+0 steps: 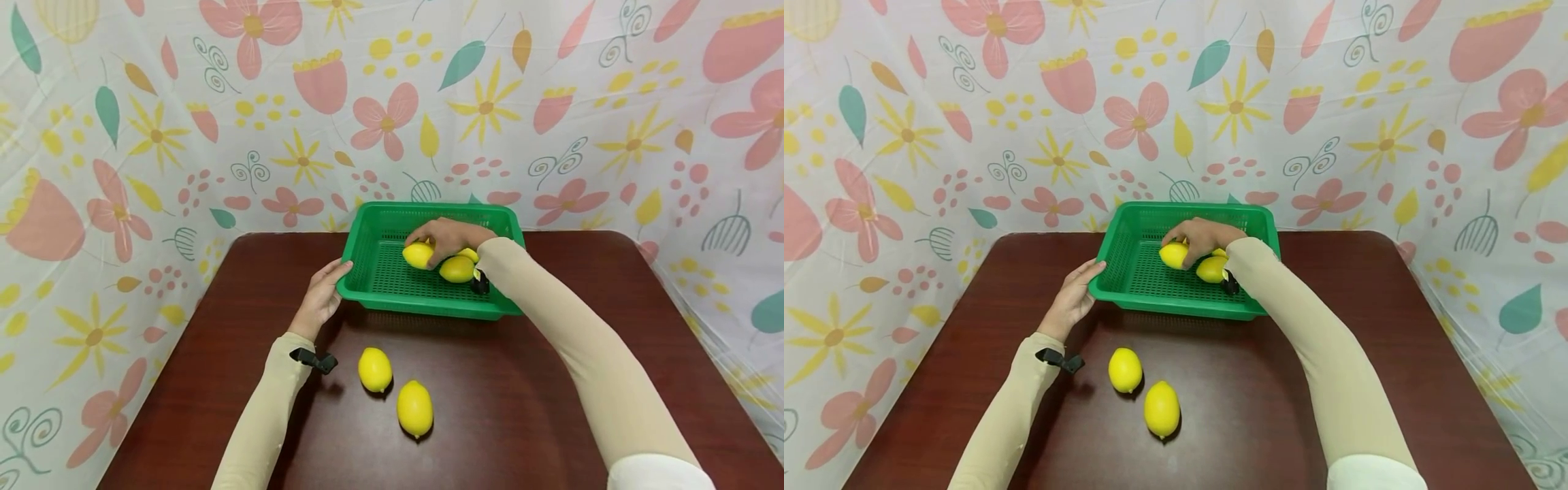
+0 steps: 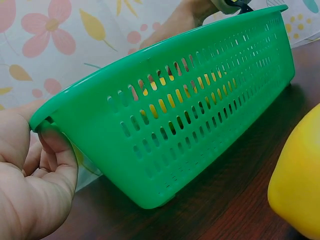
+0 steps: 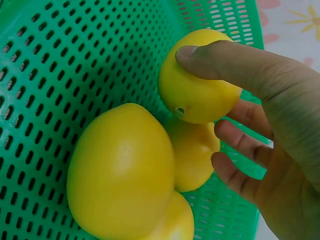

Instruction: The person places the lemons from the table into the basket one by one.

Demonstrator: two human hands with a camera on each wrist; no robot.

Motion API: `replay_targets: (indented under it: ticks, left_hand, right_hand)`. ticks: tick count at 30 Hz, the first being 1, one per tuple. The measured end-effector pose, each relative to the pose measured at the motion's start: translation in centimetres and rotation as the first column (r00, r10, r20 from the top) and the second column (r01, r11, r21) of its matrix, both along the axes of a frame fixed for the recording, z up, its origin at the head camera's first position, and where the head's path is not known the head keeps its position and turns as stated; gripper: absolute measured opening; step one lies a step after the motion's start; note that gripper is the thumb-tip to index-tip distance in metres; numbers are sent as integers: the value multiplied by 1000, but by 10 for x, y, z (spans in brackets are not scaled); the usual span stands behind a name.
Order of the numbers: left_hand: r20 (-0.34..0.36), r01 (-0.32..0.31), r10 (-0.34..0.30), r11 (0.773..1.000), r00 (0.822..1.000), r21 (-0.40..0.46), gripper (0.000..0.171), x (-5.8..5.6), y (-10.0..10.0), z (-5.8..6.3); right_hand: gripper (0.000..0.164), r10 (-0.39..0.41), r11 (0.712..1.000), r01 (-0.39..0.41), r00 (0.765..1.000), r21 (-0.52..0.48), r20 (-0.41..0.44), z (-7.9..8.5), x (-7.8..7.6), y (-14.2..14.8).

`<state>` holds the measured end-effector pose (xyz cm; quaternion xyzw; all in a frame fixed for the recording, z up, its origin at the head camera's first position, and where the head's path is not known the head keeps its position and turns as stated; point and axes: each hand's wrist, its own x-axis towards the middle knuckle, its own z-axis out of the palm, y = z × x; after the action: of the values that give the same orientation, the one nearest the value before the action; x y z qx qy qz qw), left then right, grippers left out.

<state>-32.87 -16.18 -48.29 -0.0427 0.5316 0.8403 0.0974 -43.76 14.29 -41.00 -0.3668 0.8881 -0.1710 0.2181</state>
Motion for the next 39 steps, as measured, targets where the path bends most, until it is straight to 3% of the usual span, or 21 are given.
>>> replay_targets:
  ticks: [14, 21, 27, 32, 39]
  left_hand:
    - [1, -4, 4, 999, 1000, 33, 43, 0, 1, -2]
    - [2, -5, 5, 999, 1000, 33, 42, 0, 0, -2]
    - [3, -1, 1, 1000, 1000, 28, 40, -1, 0, 0]
    - [0, -4, 4, 1000, 1000, 14, 40, -1, 0, 1]
    - [10, -4, 4, 1000, 1000, 15, 42, 1, -1, 1]
  right_hand:
    - [66, 6, 998, -6, 1000, 59, -3, -17, 0, -6]
    - [66, -5, 998, 5, 1000, 69, -2, -18, 2, -7]
    - [70, 2, 1000, -1, 1000, 6, -17, -5, 5, -3]
    - [60, 19, 999, -21, 997, -35, -80, 13, 11, 4]
    - [46, -52, 987, 23, 982, -159, -181, 41, 42, 12]
